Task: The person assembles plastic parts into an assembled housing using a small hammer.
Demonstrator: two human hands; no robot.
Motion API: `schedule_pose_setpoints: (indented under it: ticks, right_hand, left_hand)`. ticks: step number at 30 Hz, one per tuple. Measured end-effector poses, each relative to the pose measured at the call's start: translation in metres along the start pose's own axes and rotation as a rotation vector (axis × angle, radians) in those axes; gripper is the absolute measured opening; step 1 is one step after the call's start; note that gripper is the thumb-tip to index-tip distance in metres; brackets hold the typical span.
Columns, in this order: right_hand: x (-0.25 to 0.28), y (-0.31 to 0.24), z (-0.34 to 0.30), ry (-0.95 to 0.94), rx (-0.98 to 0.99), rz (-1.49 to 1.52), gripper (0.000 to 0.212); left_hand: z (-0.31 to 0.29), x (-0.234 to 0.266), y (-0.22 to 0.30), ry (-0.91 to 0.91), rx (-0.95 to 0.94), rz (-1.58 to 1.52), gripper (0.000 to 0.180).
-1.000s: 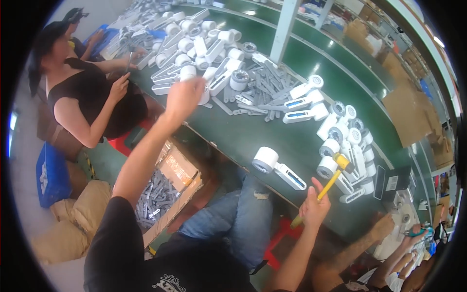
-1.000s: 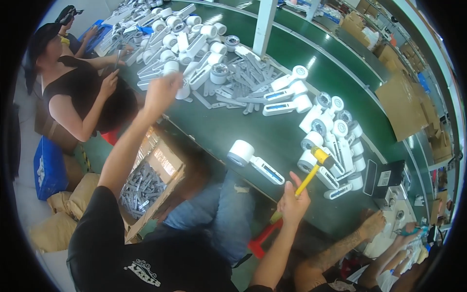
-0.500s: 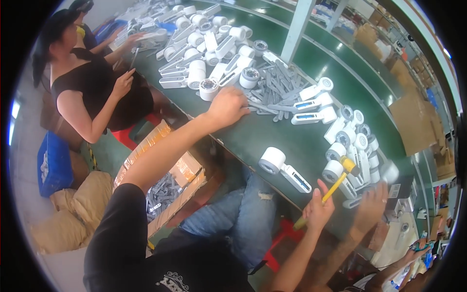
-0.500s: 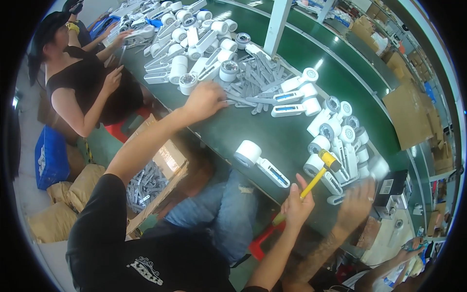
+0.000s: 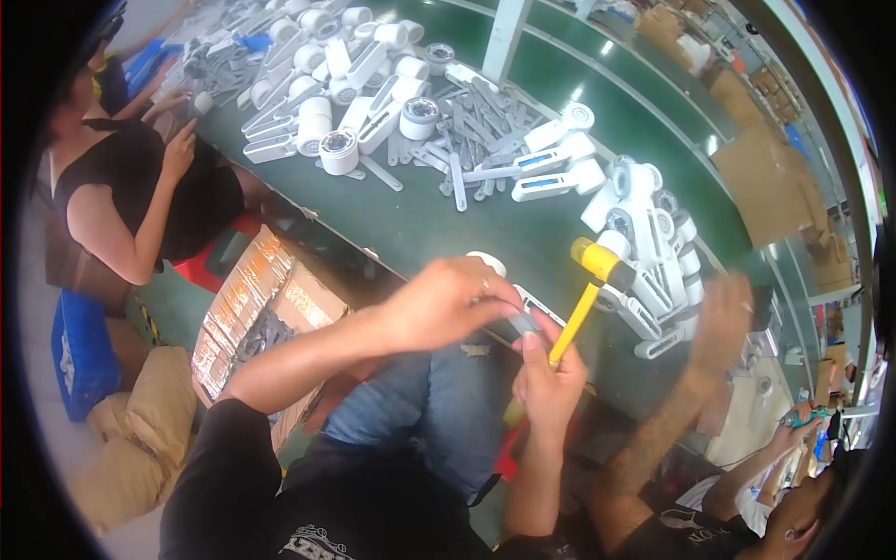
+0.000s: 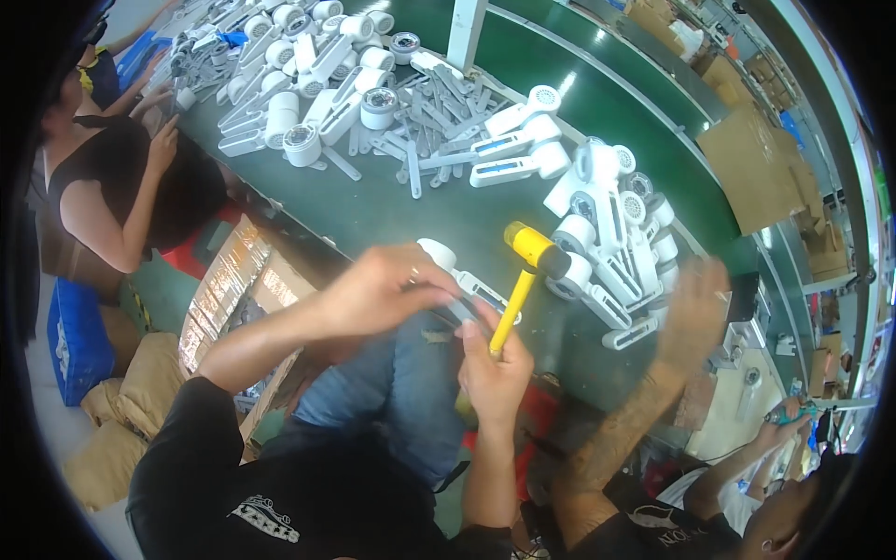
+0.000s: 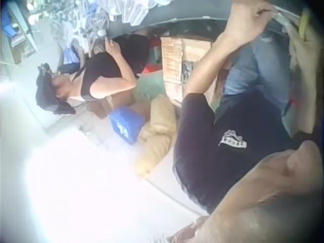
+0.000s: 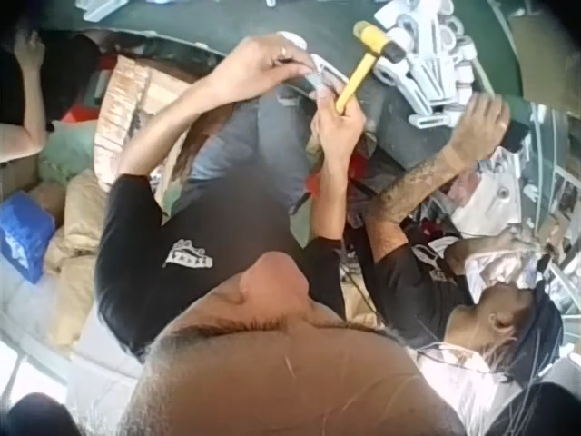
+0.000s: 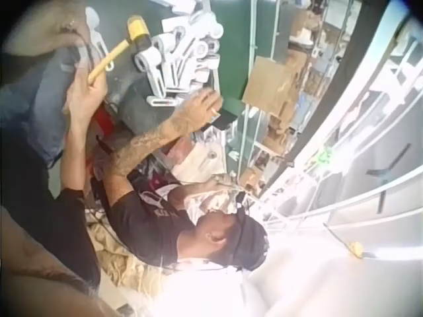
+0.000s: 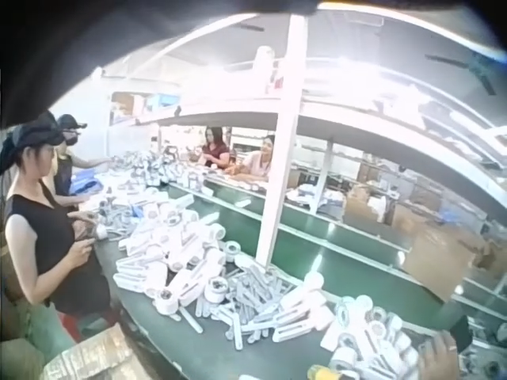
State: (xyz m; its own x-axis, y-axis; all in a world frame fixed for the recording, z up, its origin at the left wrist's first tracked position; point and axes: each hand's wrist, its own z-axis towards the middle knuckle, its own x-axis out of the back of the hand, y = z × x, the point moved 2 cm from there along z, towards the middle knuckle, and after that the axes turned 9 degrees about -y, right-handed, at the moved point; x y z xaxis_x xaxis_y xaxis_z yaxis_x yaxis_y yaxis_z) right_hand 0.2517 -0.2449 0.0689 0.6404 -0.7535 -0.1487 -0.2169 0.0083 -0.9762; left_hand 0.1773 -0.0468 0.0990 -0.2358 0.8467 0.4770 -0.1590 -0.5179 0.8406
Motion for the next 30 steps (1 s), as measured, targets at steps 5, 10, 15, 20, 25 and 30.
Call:
schedule_pose_setpoints:
  ticks: [5, 10, 15, 20, 25, 30]
  right_hand:
    - [0.037, -0.004, 0.003, 0.231, -0.007, -0.086, 0.023]
    - [0.036, 0.001, 0.033, 0.150, -0.064, -0.153, 0.022]
    - [0.034, 0.005, 0.042, 0.141, -0.004, -0.439, 0.022]
    - [0.038, -0.001, 0.047, 0.005, 0.195, -0.773, 0.030]
    - [0.024, -0.037, 0.047, -0.014, -0.219, -0.857, 0.041]
    - [0.041, -0.011, 0.045, 0.043, -0.344, -0.390, 0.041]
  left_hand:
    - [0.014, -0.011, 0.006, 0.180, -0.310, 0.569, 0.041]
    - [0.015, -0.035, -0.040, 0.033, -0.186, 0.470, 0.062]
    - [0.014, -0.037, -0.046, 0.092, -0.147, 0.303, 0.065]
    - [0.019, -0.033, -0.047, 0.087, -0.304, 0.361, 0.038]
    - [0.021, -0.031, -0.048, 0.050, -0.384, 0.455, 0.015]
    - [0.021, -0.033, -0.047, 0.055, -0.374, 0.472, 0.017]
